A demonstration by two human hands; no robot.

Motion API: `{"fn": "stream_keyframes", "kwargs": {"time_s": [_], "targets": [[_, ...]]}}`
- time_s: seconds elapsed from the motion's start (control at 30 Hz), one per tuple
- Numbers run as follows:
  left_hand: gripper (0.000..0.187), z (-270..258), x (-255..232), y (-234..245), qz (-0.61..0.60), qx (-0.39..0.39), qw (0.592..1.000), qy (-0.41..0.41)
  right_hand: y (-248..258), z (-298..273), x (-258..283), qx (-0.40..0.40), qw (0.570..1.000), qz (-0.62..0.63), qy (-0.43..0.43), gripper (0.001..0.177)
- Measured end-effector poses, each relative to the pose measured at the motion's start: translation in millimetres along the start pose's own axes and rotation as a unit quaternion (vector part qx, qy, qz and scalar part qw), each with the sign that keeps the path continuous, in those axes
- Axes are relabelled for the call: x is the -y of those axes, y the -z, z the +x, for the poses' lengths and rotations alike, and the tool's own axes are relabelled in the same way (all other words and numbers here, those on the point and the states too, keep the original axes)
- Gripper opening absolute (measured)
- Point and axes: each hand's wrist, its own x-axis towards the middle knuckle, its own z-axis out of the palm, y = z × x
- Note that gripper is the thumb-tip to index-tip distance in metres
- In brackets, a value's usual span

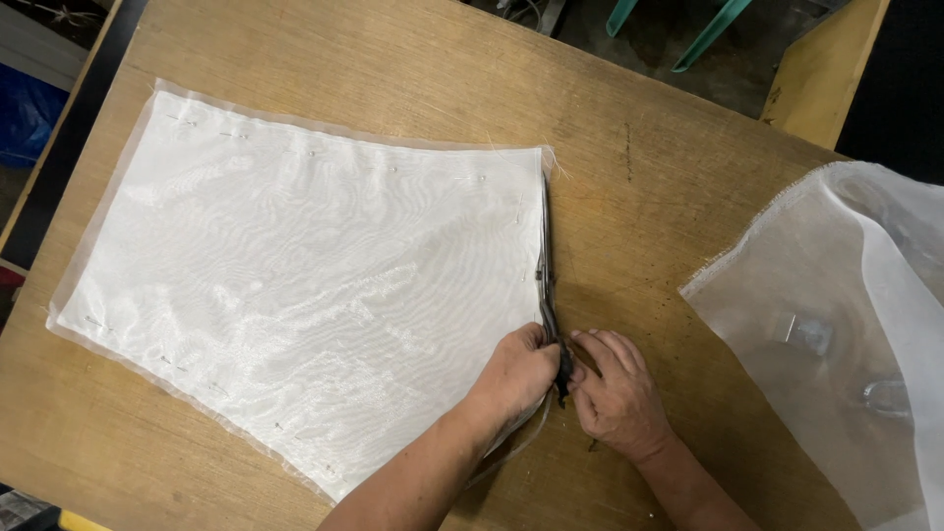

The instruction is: The person uses shears to cut a piece of white fabric along a curved edge on a wooden table. After cutting, the person removes several pins from the fabric and places them on the table.

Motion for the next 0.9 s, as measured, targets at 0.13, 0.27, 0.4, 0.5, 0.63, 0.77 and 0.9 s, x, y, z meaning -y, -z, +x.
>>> {"fn": "stream_keyframes", "kwargs": {"time_s": [0.13, 0.27, 0.4, 0.5, 0.63, 0.77, 0.9], "targets": [[0.025, 6.3, -5.1, 2.0, 0.028, -0.016, 0.999, -0.005, 3.2, 2.6, 0.3, 0.013, 1.0, -0.007, 0.006, 0.029], [0.025, 10.6, -1.0, 0.8, 0.006, -0.014, 1.0, -0.013, 6.9, 6.6, 3.2, 0.016, 1.0, -0.008, 0.003, 0.031], [0.024, 12.6, -3.2, 1.6, -0.015, -0.019, 0.999, -0.023, 11.4, 12.2, 6.2, 0.012, 1.0, 0.002, 0.006, 0.028], [0.021, 16.6, -8.3, 4.3, -0.006, -0.023, 1.0, -0.019, 11.9, 13.2, 5.9, 0.013, 1.0, 0.0, 0.008, 0.026], [0.017, 17.9, -14.2, 7.8, -0.006, -0.017, 1.0, -0.013, 11.7, 12.3, 5.7, 0.018, 1.0, -0.008, 0.008, 0.027], [0.02, 27.1, -8.3, 6.7, -0.003, -0.026, 1.0, -0.017, 10.8, 12.0, 4.7, 0.018, 1.0, 0.003, 0.009, 0.025], [0.021, 27.0, -12.5, 9.3, 0.001, -0.029, 0.999, -0.016, 9.9, 11.0, 4.5, 0.02, 1.0, -0.003, 0.006, 0.025]]}}
